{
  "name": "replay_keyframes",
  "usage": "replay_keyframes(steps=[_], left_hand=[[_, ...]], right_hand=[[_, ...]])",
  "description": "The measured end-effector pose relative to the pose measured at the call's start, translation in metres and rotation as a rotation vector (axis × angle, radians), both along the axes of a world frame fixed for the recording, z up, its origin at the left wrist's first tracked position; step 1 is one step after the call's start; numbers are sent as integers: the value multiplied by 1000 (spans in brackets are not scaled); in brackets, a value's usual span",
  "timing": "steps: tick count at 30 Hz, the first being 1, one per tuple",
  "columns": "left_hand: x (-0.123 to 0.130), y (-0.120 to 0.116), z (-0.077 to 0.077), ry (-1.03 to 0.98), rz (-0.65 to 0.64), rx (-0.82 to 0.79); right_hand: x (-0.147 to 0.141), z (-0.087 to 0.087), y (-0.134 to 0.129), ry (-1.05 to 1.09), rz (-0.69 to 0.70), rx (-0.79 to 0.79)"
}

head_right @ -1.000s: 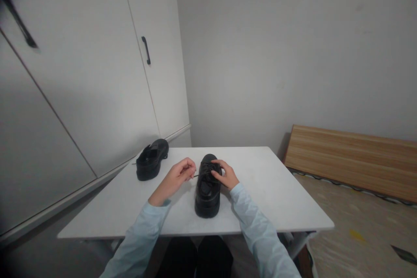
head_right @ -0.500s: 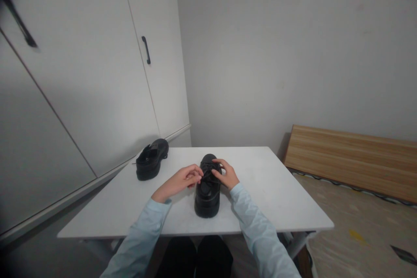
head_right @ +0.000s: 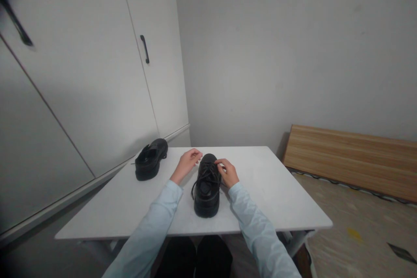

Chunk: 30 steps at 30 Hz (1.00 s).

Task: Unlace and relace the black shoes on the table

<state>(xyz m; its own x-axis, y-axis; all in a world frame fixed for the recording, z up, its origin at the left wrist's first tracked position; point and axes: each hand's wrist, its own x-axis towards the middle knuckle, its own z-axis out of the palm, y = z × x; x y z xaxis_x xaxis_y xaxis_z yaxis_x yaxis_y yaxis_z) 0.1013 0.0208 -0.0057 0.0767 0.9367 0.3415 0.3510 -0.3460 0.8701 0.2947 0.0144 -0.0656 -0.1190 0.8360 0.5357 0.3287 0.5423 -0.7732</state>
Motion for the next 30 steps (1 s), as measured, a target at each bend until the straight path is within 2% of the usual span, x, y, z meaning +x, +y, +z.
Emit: replay_keyframes(steps=[5, 9, 16, 21, 30], left_hand=[[12, 6, -25, -2, 72, 96], [12, 5, -36, 11, 83, 142], [7, 10, -40, -35, 49, 171], [7, 13, -44, -41, 47, 170], [9, 15, -47, 23, 62, 178]], right_hand=[[0, 1, -1, -9, -5, -2], [0, 4, 3, -9, -14, -33], [4, 20, 18, -78, 51, -82], [-2, 30, 25, -182, 12, -95], [-12, 21, 30, -130, 12, -116]])
